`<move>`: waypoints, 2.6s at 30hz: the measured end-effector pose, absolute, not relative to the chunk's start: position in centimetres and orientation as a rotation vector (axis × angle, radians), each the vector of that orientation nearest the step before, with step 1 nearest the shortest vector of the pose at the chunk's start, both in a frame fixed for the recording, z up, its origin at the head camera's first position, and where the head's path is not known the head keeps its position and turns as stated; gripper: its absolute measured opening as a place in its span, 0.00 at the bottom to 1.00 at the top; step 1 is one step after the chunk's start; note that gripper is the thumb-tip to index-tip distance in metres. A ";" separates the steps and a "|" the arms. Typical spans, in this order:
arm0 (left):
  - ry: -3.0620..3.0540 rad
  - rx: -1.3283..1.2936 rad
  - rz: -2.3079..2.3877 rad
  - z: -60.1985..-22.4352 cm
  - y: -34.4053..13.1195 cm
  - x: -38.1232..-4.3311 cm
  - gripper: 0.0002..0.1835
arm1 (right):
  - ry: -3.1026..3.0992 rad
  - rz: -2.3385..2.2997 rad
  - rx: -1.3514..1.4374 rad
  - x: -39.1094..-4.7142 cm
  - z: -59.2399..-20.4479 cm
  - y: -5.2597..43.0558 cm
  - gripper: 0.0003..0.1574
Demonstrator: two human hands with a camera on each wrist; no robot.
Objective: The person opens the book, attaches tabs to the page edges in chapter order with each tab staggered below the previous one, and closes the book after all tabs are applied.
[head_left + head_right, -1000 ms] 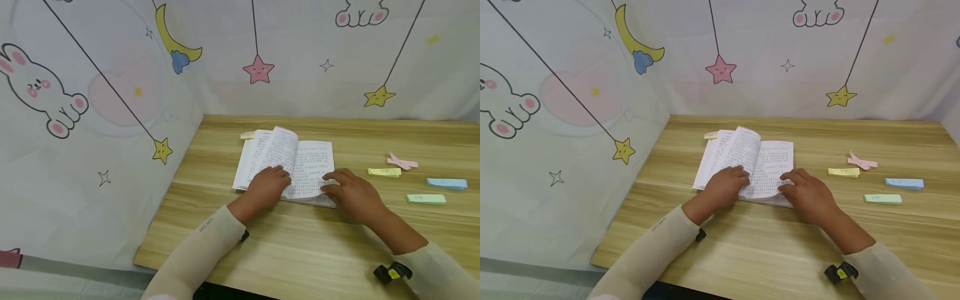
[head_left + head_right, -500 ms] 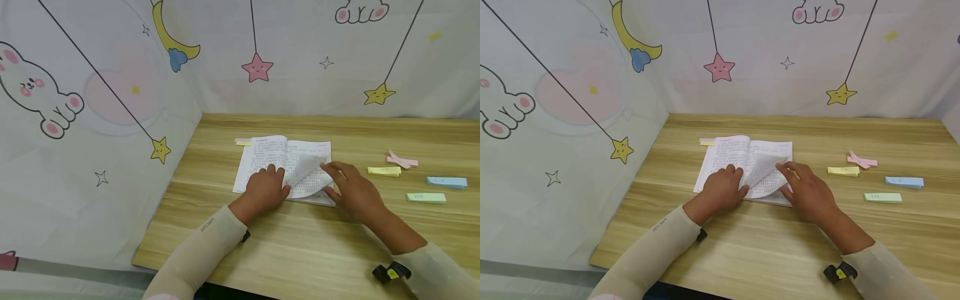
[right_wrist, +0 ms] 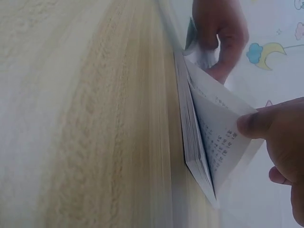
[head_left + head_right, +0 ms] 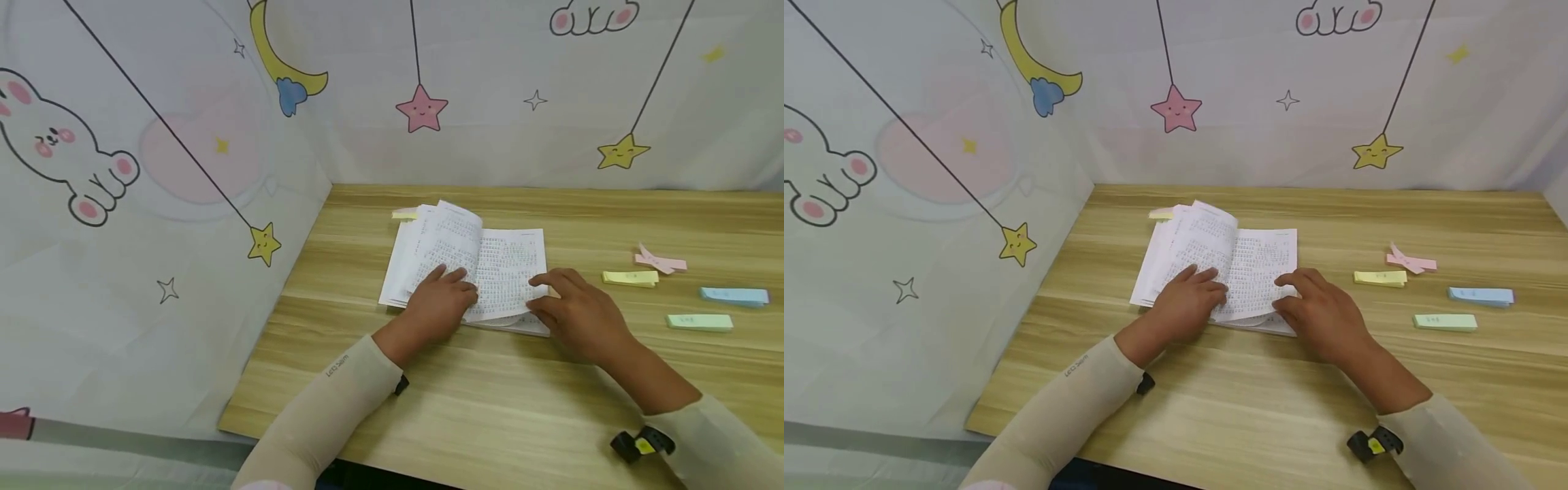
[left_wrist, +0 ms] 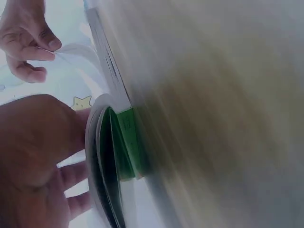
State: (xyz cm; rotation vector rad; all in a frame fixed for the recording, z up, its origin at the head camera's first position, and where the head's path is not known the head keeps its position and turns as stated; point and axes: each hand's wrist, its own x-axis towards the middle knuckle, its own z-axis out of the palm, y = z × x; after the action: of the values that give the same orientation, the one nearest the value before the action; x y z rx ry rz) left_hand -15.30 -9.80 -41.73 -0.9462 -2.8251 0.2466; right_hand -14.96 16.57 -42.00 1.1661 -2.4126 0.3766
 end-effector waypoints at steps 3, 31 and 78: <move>-2.900 -0.892 0.207 -41.7 -9.7 -15.1 0.19 | -2.345 0.392 1.181 -15.1 -41.9 16.5 0.14; -2.865 -0.955 0.223 -41.9 -9.2 -15.0 0.20 | -2.373 0.398 1.157 -15.0 -42.0 16.5 0.13; -2.980 -0.679 0.067 -42.0 -8.8 -14.7 0.35 | -2.356 0.432 1.140 -14.9 -42.6 16.7 0.11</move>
State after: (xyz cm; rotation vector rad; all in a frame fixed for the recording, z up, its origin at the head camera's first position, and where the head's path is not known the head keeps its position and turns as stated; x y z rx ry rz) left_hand -14.68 -8.84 -41.96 -0.6789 -2.9800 0.0670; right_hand -14.89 16.71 -42.55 1.1397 -2.3565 0.4322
